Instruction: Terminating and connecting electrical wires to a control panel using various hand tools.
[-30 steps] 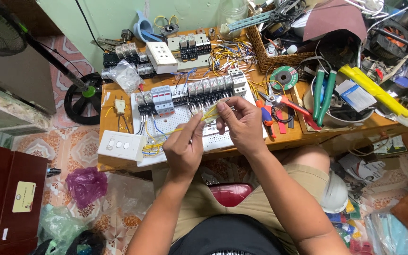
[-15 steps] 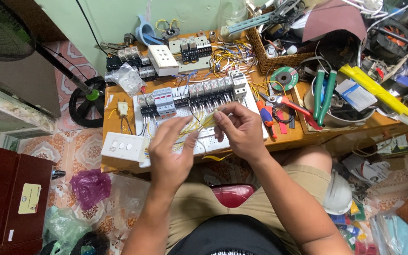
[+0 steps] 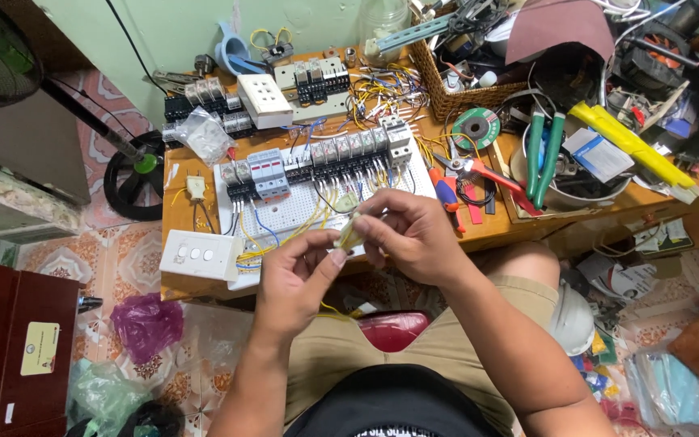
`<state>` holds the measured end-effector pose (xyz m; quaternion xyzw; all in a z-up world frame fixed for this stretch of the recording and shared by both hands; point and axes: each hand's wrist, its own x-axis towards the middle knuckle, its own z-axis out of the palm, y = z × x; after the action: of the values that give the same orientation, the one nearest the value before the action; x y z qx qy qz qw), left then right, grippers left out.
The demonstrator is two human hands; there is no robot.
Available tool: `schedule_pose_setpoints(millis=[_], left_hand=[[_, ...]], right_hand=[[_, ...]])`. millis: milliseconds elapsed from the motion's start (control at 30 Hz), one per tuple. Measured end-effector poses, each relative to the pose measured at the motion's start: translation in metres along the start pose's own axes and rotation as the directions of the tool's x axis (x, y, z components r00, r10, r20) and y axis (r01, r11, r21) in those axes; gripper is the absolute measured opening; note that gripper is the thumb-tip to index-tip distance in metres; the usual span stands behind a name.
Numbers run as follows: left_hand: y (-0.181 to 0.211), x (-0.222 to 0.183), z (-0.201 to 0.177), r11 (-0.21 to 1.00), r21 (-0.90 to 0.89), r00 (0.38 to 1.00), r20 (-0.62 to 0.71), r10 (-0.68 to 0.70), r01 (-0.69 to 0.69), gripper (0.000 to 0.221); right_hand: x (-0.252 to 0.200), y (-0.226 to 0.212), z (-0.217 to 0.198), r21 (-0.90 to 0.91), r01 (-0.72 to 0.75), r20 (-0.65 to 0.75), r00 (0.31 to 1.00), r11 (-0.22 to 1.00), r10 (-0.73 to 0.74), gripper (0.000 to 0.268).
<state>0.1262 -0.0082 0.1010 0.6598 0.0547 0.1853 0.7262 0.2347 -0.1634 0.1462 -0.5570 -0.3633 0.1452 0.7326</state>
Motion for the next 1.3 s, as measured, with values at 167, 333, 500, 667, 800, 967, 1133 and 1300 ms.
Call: schedule_pose_setpoints(millis=[167, 333, 500, 667, 800, 967, 1133, 1300], left_hand=[[-0.02, -0.035, -0.006, 0.985, -0.095, 0.988, -0.033, -0.149, 0.145, 0.033], [-0.065, -0.055, -0.019, 0.931, -0.197, 0.94, -0.091, -0.329, 0.307, 0.034], [-0.089, -0.049, -0.027, 0.909, -0.268, 0.916, -0.162, -0.368, 0.318, 0.036], [-0.077, -0.034, -0.031, 0.905, -0.279, 0.907, -0.184, -0.38, 0.322, 0.035], [-0.073, -0.023, -0.034, 0.914, -0.254, 0.91, -0.193, -0.368, 0.316, 0.034], [-0.077, -0.015, -0.036, 0.912, -0.252, 0.908, -0.188, -0.375, 0.325, 0.033], [-0.08, -0.007, -0.036, 0.914, -0.244, 0.909, -0.185, -0.373, 0.325, 0.034], [-0.083, -0.001, -0.035, 0.899, -0.258, 0.905, -0.15, -0.399, 0.354, 0.037]], right_hand=[[-0.016, 0.023, 0.011, -0.143, -0.21, 0.093, 0.97, 0.967, 0.225, 0.012], [-0.025, 0.053, 0.014, -0.167, -0.507, 0.137, 0.838, 0.846, 0.529, 0.018], [0.0, 0.056, 0.004, -0.396, -0.348, 0.14, 0.892, 0.85, 0.43, 0.022], [0.046, 0.076, -0.042, -0.741, -0.02, 0.196, 0.95, 0.671, 0.245, 0.024], [0.066, 0.078, -0.044, -0.886, 0.183, 0.354, 0.861, 0.427, 0.365, 0.026], [0.069, 0.085, -0.048, -0.879, 0.252, 0.396, 0.857, 0.404, 0.328, 0.023], [0.067, 0.078, -0.057, -0.813, 0.173, 0.345, 0.912, 0.556, 0.221, 0.022], [0.066, 0.072, -0.066, -0.654, 0.146, 0.265, 0.963, 0.742, 0.045, 0.02]])
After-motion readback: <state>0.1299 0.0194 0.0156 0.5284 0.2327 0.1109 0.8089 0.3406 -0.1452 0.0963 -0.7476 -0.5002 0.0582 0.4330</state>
